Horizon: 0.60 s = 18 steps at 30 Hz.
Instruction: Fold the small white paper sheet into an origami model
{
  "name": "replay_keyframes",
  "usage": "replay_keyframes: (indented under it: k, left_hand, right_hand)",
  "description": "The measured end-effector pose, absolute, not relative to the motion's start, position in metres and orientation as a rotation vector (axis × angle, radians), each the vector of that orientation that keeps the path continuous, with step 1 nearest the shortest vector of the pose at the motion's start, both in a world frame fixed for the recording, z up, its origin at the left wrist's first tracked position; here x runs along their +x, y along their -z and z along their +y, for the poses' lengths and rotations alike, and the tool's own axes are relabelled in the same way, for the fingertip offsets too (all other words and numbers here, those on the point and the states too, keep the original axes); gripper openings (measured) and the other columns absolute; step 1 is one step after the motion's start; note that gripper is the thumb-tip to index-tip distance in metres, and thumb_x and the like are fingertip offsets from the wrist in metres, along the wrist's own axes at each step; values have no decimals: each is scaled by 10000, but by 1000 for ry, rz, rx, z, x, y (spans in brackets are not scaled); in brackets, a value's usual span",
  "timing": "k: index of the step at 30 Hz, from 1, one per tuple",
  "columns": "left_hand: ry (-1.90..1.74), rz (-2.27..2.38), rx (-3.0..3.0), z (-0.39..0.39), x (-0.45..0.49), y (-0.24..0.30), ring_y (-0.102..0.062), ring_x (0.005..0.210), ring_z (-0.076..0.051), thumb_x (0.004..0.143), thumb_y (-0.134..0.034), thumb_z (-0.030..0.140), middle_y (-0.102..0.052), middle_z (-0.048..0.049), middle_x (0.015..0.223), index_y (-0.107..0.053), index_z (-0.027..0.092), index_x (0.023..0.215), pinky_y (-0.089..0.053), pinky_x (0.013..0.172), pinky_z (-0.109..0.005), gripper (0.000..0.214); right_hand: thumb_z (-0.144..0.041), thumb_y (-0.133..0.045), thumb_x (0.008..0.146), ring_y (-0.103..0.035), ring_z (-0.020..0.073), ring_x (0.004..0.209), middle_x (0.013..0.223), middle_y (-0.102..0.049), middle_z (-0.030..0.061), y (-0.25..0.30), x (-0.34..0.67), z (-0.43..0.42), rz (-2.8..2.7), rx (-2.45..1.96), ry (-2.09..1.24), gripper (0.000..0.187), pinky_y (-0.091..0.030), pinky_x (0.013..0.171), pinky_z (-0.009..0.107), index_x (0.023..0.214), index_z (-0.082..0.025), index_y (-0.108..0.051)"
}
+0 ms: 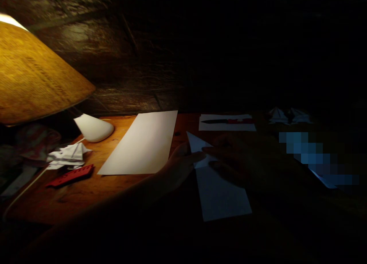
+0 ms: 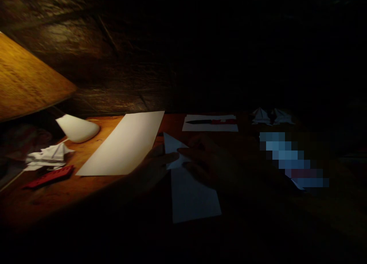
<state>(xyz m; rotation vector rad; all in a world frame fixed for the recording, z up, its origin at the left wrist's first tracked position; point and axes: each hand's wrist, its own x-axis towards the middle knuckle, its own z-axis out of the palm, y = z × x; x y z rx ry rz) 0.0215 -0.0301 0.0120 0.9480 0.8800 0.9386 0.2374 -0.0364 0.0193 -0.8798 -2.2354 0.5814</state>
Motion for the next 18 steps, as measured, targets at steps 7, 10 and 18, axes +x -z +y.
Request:
replay_keyframes:
  k: [7, 10, 18]
  left_hand:
    - [-982, 982, 1024, -32, 23, -5, -704, 809, -205, 718, -789, 166, -749, -79, 943, -691, 126, 965, -551, 711, -318, 268]
    - [-963, 985, 980, -34, 22, -9, -694, 732, -189, 696, -834, 189, -749, -62, 853, -706, 127, 898, -544, 665, -305, 247]
    - [-966, 1025, 979, -36, 22, -16, -684, 694, -181, 643, -901, 249, -751, -57, 798, -733, 136, 832, -530, 642, -301, 277]
  right_hand:
    - [-455, -706, 918, -639, 180, 796, 946, -682, 38, -18, 234, -38, -1840, -1041, -982, 357, -504, 641, 289, 1196, -245, -626]
    - [-498, -643, 951, -614, 158, 678, 793, -680, 16, -16, 237, -37, -1861, -1178, -1105, 280, -439, 563, 271, 957, -219, -672]
    - [-442, -670, 936, -579, 134, 659, 738, -630, -1, -18, 238, -40, -1860, -1079, -1260, 293, -415, 568, 258, 783, -193, -654]
